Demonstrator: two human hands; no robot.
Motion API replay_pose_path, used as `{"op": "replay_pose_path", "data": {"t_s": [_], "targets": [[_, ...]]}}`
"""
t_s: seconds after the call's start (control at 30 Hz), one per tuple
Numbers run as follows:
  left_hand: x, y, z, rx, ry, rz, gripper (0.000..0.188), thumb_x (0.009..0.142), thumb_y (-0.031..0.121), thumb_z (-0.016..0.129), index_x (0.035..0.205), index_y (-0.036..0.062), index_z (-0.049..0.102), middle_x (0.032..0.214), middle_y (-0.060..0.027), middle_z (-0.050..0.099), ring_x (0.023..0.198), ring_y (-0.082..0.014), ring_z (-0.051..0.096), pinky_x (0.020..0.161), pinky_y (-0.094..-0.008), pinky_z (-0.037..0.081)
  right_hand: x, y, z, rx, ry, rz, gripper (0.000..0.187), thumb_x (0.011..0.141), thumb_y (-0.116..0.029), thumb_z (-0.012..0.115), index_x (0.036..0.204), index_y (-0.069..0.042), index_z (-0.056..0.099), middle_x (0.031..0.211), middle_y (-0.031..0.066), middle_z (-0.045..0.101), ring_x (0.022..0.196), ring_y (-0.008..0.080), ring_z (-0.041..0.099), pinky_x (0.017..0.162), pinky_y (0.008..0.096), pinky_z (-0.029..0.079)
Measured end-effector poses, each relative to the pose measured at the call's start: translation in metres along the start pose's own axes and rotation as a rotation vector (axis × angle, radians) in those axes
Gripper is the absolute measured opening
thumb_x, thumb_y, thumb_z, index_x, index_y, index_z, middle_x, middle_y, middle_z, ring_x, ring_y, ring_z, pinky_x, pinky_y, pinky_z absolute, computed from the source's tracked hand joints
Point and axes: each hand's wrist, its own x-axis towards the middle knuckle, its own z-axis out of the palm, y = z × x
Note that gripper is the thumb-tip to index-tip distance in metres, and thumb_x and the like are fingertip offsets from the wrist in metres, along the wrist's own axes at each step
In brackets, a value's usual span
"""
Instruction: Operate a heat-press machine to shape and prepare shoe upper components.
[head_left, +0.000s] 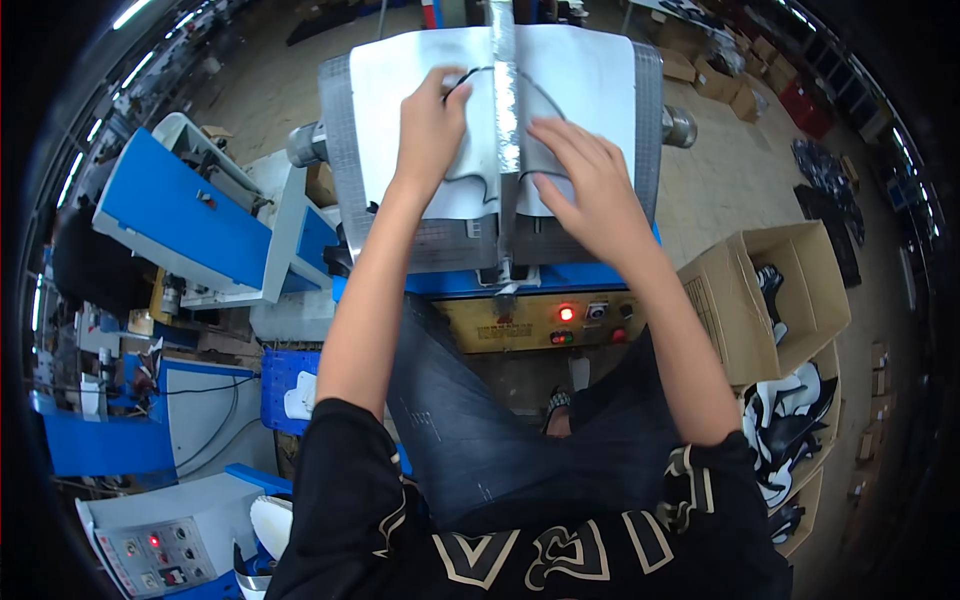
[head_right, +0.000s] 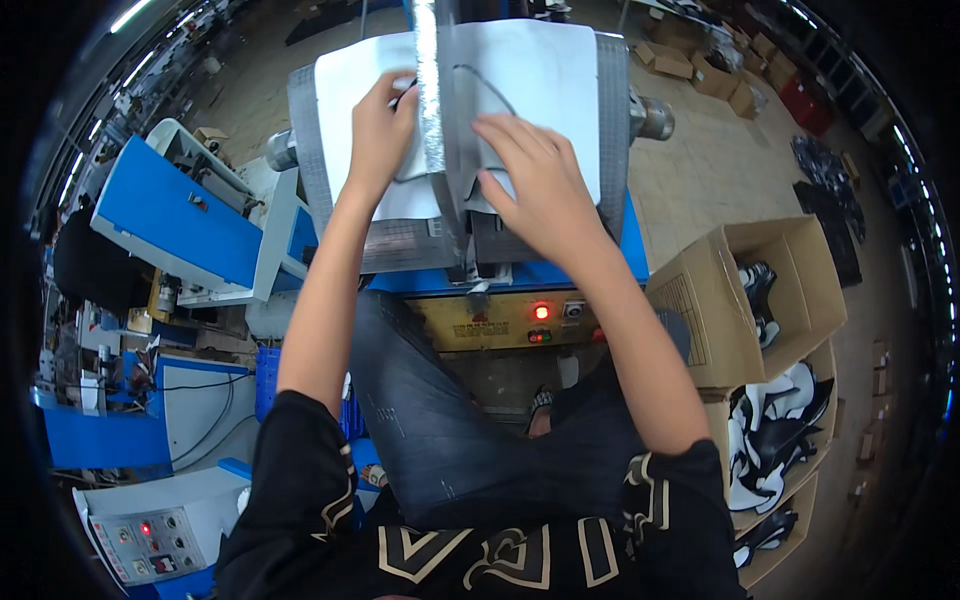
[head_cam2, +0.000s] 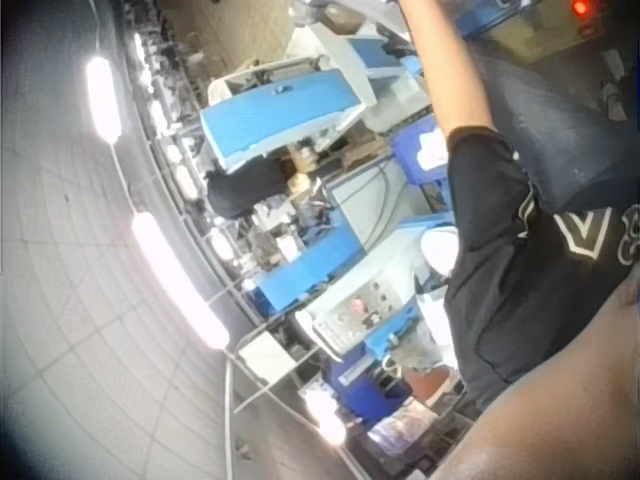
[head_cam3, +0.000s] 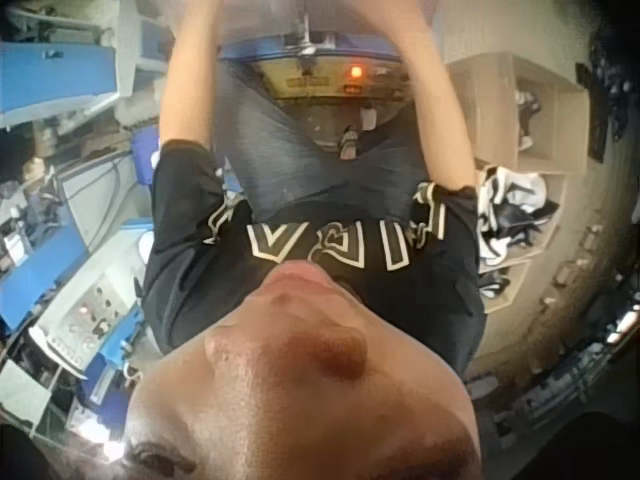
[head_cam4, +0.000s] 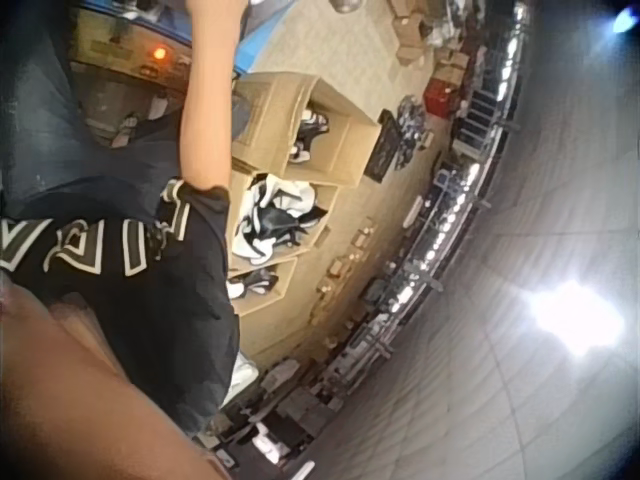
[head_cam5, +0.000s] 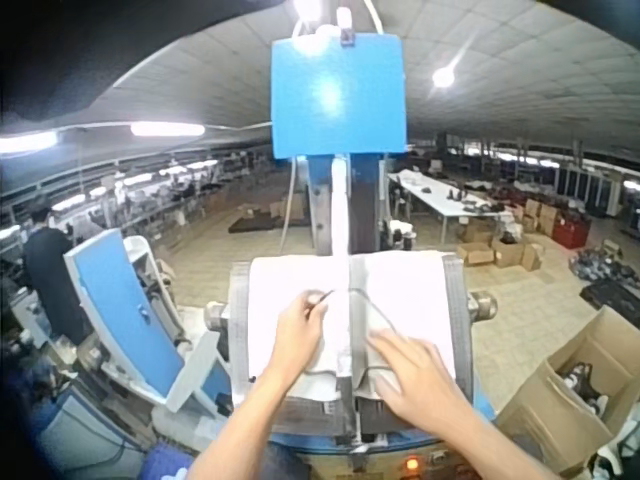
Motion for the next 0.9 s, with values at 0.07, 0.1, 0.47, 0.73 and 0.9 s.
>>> {"op": "replay_pose_path", "data": {"t_s": [0.07, 0.1, 0.47, 0.73, 0.9], "targets": [[0.026, -0.004, 0.003, 0.029, -0.045, 0.04, 0.016, 0.093, 0.006, 0.06, 0.108, 0.0009, 0.065, 0.082, -0.0225, 0.069, 0.078, -0.04, 0.068, 0.071, -0.0428, 0.052, 0.04, 0.014, 0.021, -0.28, -0.081, -0.075, 0.06, 0.085, -0.019, 0.069, 0.139, -0.005, 0.049, 0.146, 0.0115, 0.049, 0.138, 0.0258, 0.044, 0.114, 0.046, 0.03], [0.037, -0.006, 0.003, 0.067, -0.032, 0.124, 0.015, 0.093, 0.004, 0.059, 0.106, 0.0017, 0.066, 0.084, -0.0226, 0.068, 0.081, -0.0401, 0.067, 0.073, -0.0441, 0.052, 0.054, 0.021, 0.028, -0.261, -0.072, -0.114, 0.06, 0.085, -0.019, 0.069, 0.139, -0.005, 0.049, 0.146, 0.0115, 0.049, 0.138, 0.0258, 0.044, 0.114, 0.046, 0.03], [0.029, -0.013, -0.019, 0.892, -0.416, 0.463, 0.076, 0.086, 0.039, 0.069, 0.149, 0.0059, 0.042, 0.16, -0.0161, 0.031, 0.149, -0.0301, 0.029, 0.116, -0.0652, 0.02, 0.085, 0.042, 0.046, -0.492, -0.198, -0.013, 0.087, 0.08, -0.027, 0.076, 0.153, -0.01, 0.033, 0.16, 0.0085, 0.031, 0.148, 0.0209, 0.031, 0.118, 0.0551, 0.024], [0.042, -0.014, -0.009, 0.966, -0.535, 0.411, 0.103, 0.078, 0.046, 0.077, 0.151, -0.0059, 0.027, 0.159, -0.0206, 0.031, 0.151, -0.0292, 0.024, 0.123, -0.0492, 0.019, 0.104, 0.032, 0.04, -0.596, -0.284, 0.094, 0.098, 0.072, -0.03, 0.083, 0.152, -0.007, 0.033, 0.158, 0.0099, 0.034, 0.144, 0.0182, 0.035, 0.113, 0.0607, 0.025], [0.066, -0.021, -0.008, 0.767, -0.582, 0.396, 0.121, 0.065, 0.049, 0.083, 0.151, -0.0104, 0.022, 0.156, -0.0271, 0.03, 0.149, -0.036, 0.025, 0.123, -0.0491, 0.019, 0.119, 0.037, 0.04, -0.58, -0.318, 0.105, 0.108, 0.062, -0.036, 0.089, 0.151, -0.007, 0.035, 0.155, 0.009, 0.037, 0.142, 0.0188, 0.037, 0.112, 0.062, 0.026]]}}
